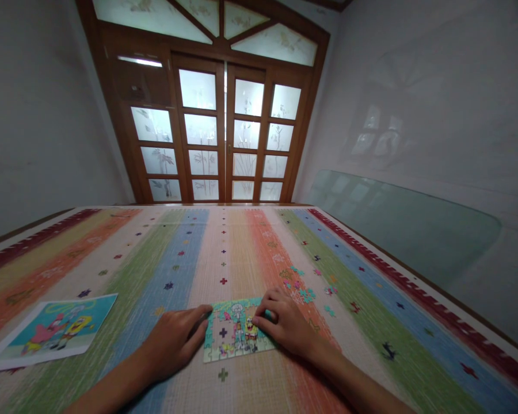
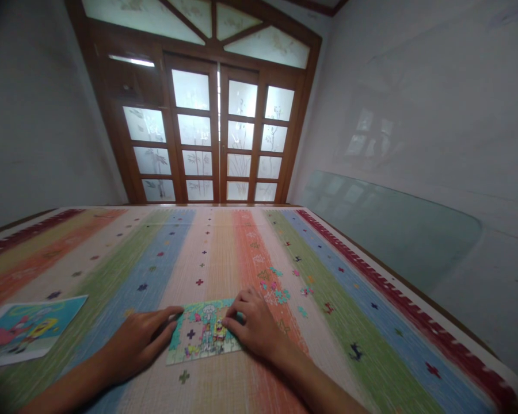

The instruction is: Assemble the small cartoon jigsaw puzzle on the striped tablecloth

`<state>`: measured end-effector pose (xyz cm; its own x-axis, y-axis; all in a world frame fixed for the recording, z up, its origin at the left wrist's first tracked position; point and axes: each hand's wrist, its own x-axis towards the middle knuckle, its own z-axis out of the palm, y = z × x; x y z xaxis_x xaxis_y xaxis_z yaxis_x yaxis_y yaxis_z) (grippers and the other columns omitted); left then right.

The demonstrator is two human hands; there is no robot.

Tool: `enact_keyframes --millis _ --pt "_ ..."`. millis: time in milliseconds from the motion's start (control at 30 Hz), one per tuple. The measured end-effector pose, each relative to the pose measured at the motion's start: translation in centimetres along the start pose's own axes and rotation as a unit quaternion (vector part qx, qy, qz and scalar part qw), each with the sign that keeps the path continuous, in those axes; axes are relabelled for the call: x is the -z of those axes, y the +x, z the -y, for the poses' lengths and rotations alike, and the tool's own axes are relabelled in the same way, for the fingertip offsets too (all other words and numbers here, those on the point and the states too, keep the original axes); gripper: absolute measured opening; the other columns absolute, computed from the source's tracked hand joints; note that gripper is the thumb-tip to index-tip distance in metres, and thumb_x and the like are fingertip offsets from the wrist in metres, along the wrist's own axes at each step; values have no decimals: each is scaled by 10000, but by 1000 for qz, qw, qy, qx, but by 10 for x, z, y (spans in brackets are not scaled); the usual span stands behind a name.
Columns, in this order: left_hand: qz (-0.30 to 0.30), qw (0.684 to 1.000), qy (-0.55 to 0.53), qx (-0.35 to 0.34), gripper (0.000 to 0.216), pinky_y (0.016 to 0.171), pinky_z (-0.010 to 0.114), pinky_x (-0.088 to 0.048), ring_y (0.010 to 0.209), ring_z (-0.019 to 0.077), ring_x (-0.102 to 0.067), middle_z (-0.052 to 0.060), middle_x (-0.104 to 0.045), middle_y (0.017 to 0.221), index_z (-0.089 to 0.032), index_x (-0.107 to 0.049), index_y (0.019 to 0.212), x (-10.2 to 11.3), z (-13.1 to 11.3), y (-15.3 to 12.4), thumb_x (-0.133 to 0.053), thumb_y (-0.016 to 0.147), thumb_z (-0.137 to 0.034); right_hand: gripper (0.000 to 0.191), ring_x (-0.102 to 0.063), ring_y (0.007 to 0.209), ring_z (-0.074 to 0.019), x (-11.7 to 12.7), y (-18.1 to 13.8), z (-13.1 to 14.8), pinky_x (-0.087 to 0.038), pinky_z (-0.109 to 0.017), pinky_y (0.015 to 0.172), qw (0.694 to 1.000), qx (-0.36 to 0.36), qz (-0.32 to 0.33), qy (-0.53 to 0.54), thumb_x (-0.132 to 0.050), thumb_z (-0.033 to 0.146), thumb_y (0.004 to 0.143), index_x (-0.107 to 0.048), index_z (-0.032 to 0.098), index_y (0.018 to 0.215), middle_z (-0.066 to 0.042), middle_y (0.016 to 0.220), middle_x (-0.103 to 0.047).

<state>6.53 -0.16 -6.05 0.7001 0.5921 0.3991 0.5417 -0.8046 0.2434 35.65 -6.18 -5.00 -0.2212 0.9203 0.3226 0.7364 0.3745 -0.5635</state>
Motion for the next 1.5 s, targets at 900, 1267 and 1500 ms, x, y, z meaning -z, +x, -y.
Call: enact_keyframes --millis 900,1267,1500 --pt "6 1000 1 -9 359 668 318 -595 768 229 -779 69 -799 932 -182 -644 1180 1 2 -1 -348 1047 -335 129 -606 876 -214 15 5 -6 -431 -385 846 999 38 -17 7 -629 192 930 -744 205 874 -48 872 -707" --pt "19 1000 18 4 430 645 309 -569 713 225 -765 79 -797 888 -167 -667 1192 -1 4 -1 -321 1060 -385 213 -675 849 -206 91 17 -56 -487 -355 833 995 22 -102 -12 -538 199 882 -750 221 871 -54 871 -757" --pt "29 999 12 12 424 673 327 -577 760 238 -771 83 -801 936 -170 -672 1202 2 3 1 -341 1045 -384 268 -683 775 -215 130 1 -103 -495 -326 717 986 -96 -124 -63 -502 201 771 -767 223 806 -58 830 -768"
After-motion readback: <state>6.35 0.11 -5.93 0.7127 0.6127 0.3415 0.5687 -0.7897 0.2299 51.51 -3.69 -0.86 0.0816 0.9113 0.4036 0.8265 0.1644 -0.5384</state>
